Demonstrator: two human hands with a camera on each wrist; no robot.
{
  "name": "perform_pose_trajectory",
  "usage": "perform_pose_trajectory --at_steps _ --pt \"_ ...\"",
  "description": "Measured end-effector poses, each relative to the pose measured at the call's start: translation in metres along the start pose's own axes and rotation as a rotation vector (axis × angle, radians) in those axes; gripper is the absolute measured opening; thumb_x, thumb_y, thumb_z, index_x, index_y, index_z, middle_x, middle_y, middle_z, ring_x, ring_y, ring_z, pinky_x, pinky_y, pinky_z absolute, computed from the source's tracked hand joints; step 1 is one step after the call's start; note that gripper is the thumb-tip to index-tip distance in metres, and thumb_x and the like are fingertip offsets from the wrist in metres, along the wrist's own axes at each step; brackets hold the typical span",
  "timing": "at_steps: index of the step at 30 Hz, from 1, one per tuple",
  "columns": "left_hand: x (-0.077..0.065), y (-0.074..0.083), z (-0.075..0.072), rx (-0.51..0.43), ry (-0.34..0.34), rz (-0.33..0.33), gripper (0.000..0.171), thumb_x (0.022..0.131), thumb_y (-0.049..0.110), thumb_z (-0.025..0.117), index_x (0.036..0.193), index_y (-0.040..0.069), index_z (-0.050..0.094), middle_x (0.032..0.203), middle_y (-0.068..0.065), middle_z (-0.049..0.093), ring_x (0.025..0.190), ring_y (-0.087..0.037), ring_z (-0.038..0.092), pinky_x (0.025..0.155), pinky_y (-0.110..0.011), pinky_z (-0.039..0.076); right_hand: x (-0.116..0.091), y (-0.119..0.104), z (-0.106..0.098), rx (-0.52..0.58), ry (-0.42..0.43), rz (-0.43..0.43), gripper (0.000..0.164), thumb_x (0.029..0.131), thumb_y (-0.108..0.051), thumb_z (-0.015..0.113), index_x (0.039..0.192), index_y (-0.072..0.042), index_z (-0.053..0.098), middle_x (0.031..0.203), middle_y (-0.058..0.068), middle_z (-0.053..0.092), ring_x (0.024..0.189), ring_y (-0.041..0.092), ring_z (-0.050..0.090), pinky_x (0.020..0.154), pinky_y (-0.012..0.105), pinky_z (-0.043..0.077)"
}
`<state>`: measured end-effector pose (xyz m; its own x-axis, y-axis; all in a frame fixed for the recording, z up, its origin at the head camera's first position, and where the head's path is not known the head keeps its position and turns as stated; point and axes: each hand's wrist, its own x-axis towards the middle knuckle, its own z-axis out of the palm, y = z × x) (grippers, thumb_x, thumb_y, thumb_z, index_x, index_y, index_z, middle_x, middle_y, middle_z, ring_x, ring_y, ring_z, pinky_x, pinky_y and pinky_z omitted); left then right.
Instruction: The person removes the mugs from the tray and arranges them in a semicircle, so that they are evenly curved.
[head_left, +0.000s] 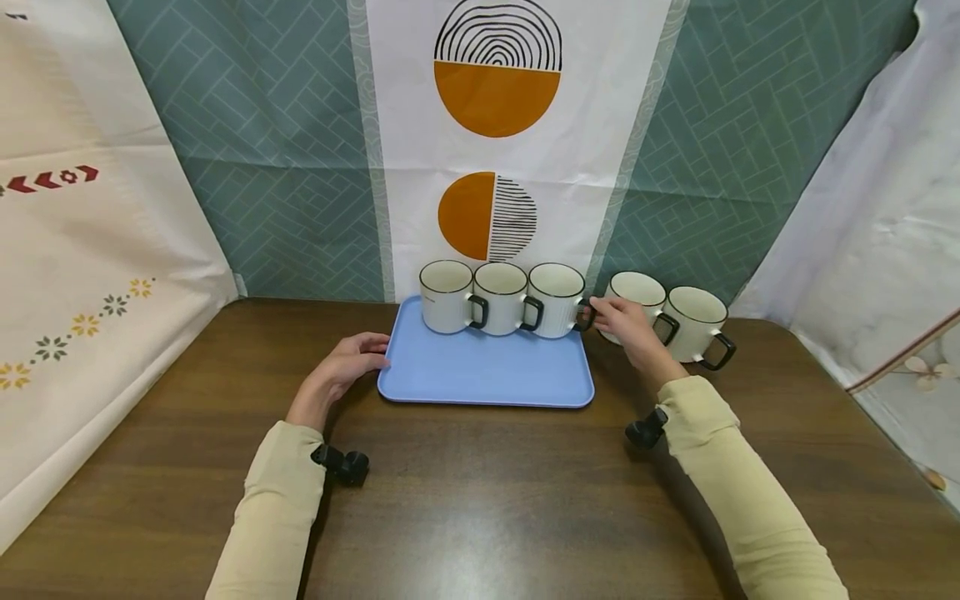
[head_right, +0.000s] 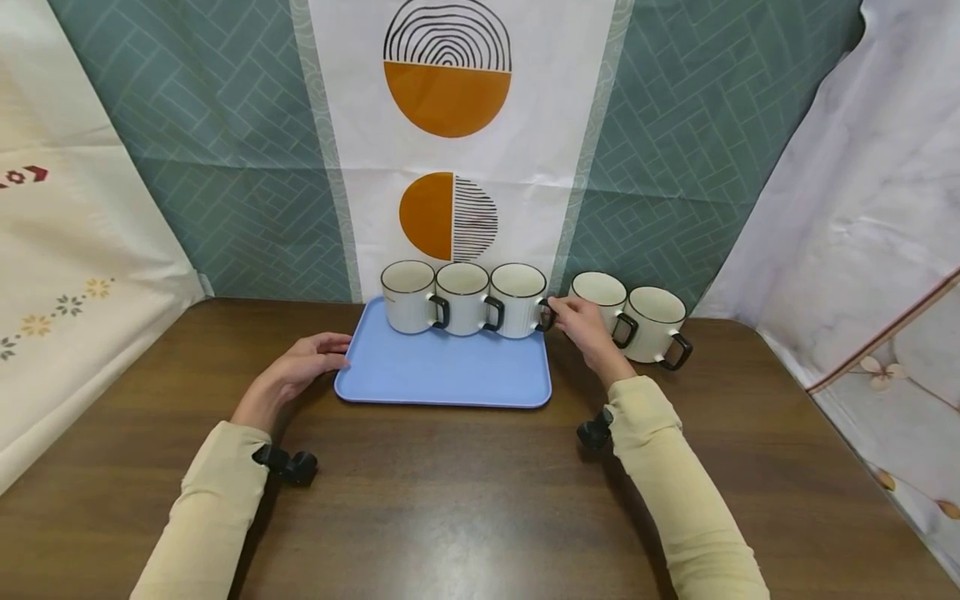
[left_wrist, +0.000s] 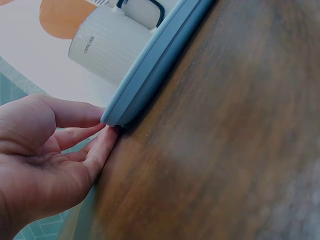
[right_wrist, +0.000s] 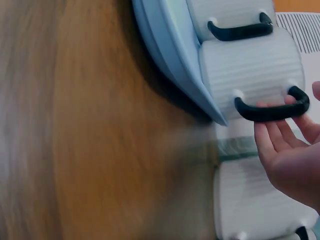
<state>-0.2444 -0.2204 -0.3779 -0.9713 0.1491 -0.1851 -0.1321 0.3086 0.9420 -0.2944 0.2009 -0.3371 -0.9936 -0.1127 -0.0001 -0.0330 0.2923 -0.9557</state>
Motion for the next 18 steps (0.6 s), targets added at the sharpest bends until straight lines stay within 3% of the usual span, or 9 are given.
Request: perform_pose_trajectory --at_steps 3,7,13,18 --pt "-0.001 0.000 0.001 -0.007 -0.003 0.002 0.052 0.094 -0.002 0.053 0.141 -0.012 0.034 0.138 -0.030 0.040 0.121 -0.036 0.042 0.107 -0.047 0.032 0.007 0.006 0.010 0.031 0.066 0.009 0.047 0.102 -0.029 0.048 0.118 0.014 0.055 0.106 0.017 0.061 0.104 0.024 0.055 0.102 0.043 0.038" --pt "-0.001 0.000 0.001 -0.012 -0.006 -0.006 0.052 0.094 -0.002 0.053 0.141 -0.011 0.034 0.138 -0.030 0.040 0.121 -0.037 0.042 0.108 -0.047 0.031 0.014 0.009 0.016 0.032 0.095 0.011 0.042 0.101 -0.031 0.050 0.104 0.009 0.060 0.083 0.000 0.061 0.085 0.014 0.055 0.094 0.044 0.039" --pt "0.000 0.000 0.000 -0.008 -0.004 -0.013 0.052 0.094 0.000 0.054 0.141 -0.010 0.035 0.138 -0.029 0.040 0.121 -0.037 0.043 0.108 -0.047 0.032 0.024 0.016 0.017 0.142 0.027 -0.063 0.035 0.101 -0.022 0.048 0.078 0.000 0.060 0.067 -0.002 0.057 0.064 0.011 0.055 0.074 0.034 0.044" --pt "0.001 -0.001 -0.001 -0.005 0.000 -0.013 0.052 0.094 -0.001 0.054 0.141 -0.010 0.035 0.138 -0.028 0.041 0.122 -0.036 0.042 0.107 -0.046 0.032 0.030 0.022 0.018 0.195 -0.015 -0.124 0.036 0.099 -0.014 0.044 0.068 -0.005 0.062 0.064 -0.001 0.058 0.059 0.012 0.054 0.064 0.025 0.048"
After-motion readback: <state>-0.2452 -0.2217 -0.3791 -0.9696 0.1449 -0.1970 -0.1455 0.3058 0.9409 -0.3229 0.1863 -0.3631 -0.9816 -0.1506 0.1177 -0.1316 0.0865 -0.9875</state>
